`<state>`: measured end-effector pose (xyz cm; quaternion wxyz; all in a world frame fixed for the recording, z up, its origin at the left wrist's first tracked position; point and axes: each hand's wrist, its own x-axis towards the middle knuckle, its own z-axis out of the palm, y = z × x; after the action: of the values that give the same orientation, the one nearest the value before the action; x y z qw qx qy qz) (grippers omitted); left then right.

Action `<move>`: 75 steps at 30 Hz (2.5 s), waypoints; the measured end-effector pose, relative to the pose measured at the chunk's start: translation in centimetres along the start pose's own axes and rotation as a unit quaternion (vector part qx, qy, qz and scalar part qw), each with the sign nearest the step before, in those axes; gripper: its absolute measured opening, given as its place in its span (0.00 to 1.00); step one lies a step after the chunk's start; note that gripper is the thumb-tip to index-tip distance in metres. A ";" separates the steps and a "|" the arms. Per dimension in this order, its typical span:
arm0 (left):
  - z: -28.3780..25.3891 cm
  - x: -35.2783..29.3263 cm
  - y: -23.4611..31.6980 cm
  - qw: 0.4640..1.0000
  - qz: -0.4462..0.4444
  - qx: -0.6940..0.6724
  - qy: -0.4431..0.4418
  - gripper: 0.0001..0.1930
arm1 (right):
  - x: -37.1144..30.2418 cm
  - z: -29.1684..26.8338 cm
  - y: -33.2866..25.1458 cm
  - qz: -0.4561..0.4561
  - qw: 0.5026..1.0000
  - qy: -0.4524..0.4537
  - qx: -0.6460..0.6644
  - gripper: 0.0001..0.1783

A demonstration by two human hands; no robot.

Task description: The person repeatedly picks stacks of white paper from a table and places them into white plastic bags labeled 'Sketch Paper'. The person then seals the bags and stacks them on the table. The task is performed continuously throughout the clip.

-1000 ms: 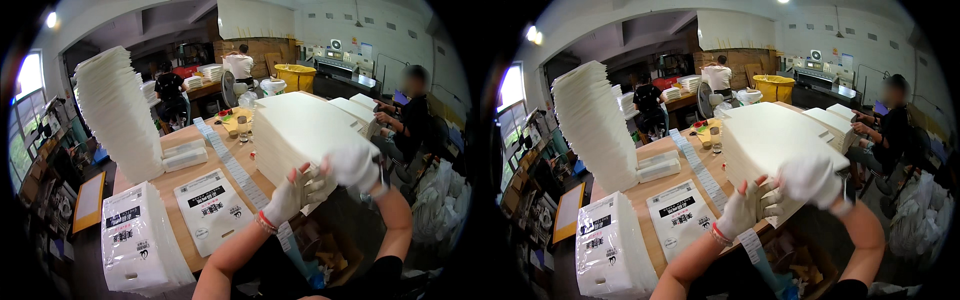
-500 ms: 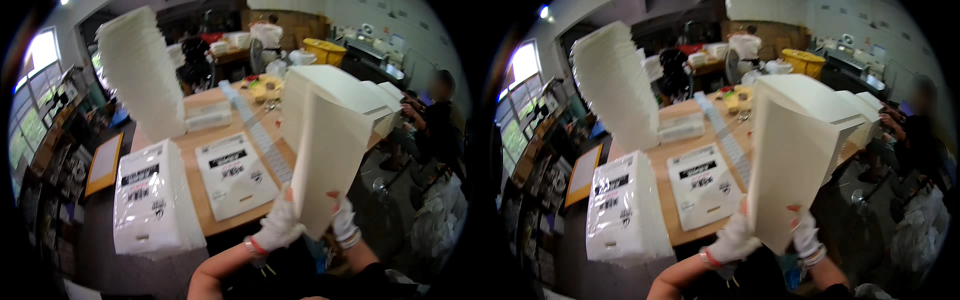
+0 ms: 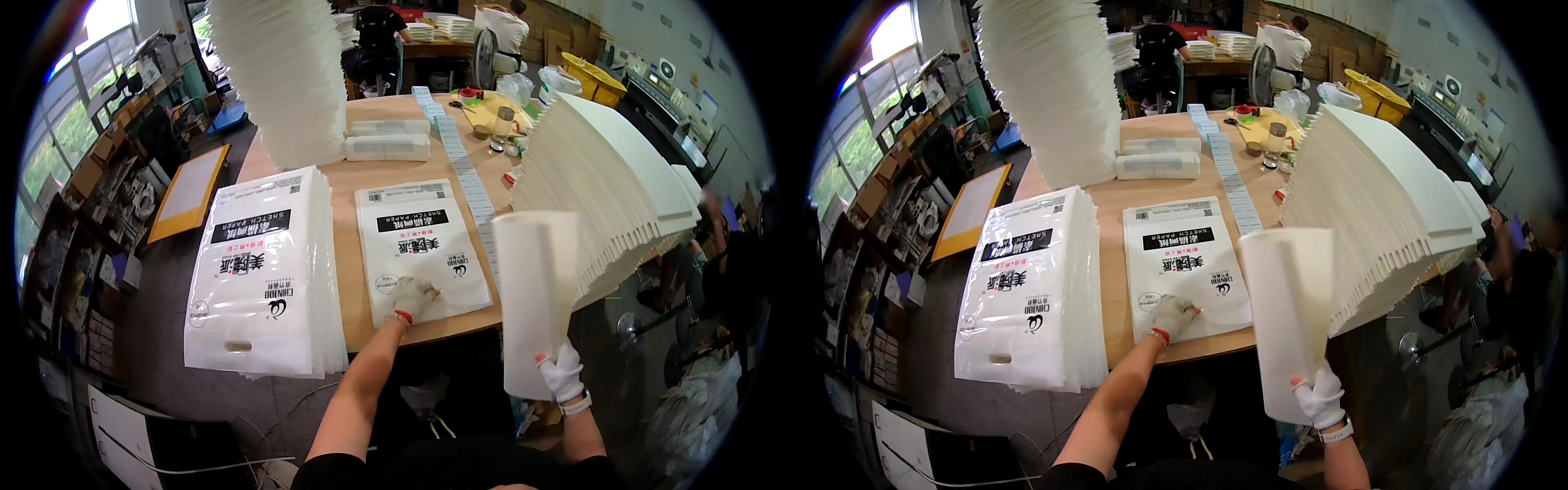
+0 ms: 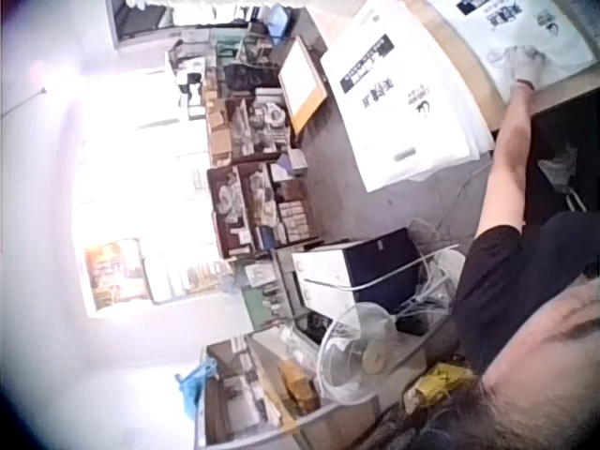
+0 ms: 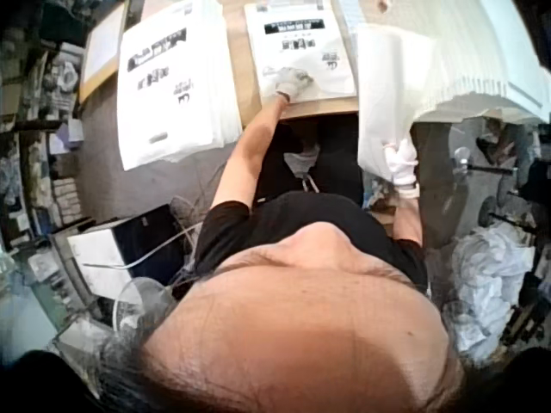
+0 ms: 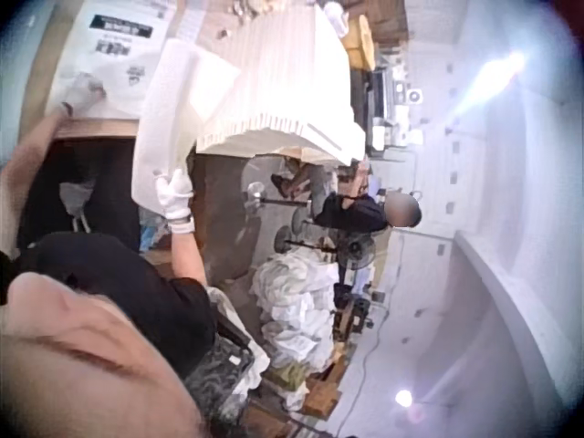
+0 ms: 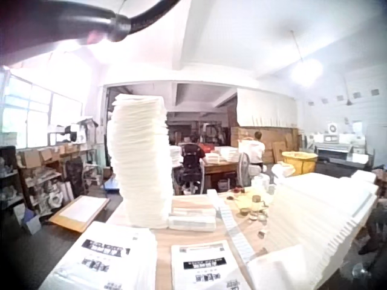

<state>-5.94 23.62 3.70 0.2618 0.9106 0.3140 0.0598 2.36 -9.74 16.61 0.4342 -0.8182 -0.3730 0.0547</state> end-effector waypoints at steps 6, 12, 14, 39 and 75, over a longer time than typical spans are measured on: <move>-6.1 6.9 -0.2 0.980 -0.018 -0.171 -0.102 0.16 | 1.7 3.6 -1.4 0.052 0.917 -0.360 -0.165 0.24; -12.7 5.5 6.2 0.990 0.061 -0.125 -0.032 0.11 | 7.3 8.5 -1.3 0.099 0.927 -0.348 -0.094 0.22; -12.2 4.7 7.1 0.986 0.114 -0.110 0.048 0.11 | 8.7 10.3 -4.2 0.027 0.919 -0.359 -0.160 0.22; -11.3 2.6 4.7 0.917 0.047 -0.392 0.062 0.15 | 1.7 6.3 -7.0 -0.172 0.853 -0.305 -0.388 0.14; 12.2 -14.0 0.7 0.835 -0.193 -0.511 0.059 0.17 | 6.0 17.1 -0.7 -0.006 0.963 -0.221 -0.153 0.27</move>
<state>-13.41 9.33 -5.66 0.6775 0.5628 0.4228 0.2133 -0.81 5.92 8.01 0.2113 -0.8402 -0.4682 0.1737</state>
